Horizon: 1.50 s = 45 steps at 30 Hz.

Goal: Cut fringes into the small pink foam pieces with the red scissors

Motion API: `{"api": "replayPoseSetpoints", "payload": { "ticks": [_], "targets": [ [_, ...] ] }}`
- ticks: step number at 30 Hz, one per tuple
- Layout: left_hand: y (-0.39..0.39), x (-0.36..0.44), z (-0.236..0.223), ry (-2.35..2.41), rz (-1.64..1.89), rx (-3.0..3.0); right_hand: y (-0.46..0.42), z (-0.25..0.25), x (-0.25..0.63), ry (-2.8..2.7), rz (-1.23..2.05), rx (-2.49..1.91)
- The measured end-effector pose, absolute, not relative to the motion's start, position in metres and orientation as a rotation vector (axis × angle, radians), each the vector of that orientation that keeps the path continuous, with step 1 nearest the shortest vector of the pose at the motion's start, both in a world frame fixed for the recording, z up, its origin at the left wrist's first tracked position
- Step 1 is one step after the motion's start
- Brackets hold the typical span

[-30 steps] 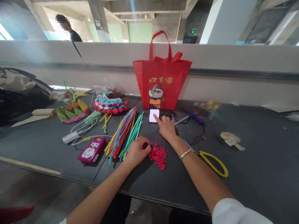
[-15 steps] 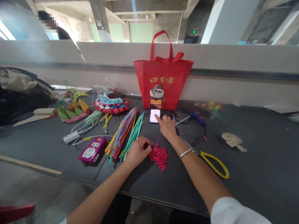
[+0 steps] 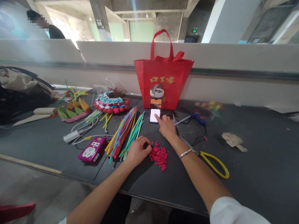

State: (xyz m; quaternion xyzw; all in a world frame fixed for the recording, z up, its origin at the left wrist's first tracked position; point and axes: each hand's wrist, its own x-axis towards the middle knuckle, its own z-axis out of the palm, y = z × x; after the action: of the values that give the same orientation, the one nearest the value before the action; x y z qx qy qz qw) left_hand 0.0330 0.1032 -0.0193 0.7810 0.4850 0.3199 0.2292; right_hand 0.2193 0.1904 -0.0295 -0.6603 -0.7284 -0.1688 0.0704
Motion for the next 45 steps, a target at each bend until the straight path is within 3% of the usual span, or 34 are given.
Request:
{"api": "replayPoseSetpoints", "payload": {
  "ticks": [21, 31, 39, 45],
  "targets": [
    [0.104, 0.033, -0.020, 1.324, 0.894, 2.135, 0.181, -0.013, 0.212, -2.153, -0.389, -1.961],
    [0.103, 0.032, -0.016, 1.298, 1.004, 2.090, 0.082, 0.036, 0.230, -2.143, -0.256, -1.936],
    [0.079, 0.041, -0.004, 1.172, 1.201, 1.791, 0.009, -0.003, 0.315, -1.827, -0.149, -2.324],
    [0.070, 0.050, -0.001, 1.003, 1.118, 1.248, -0.006, -0.017, 0.350, -1.914, 0.128, -2.202]
  ]
}}
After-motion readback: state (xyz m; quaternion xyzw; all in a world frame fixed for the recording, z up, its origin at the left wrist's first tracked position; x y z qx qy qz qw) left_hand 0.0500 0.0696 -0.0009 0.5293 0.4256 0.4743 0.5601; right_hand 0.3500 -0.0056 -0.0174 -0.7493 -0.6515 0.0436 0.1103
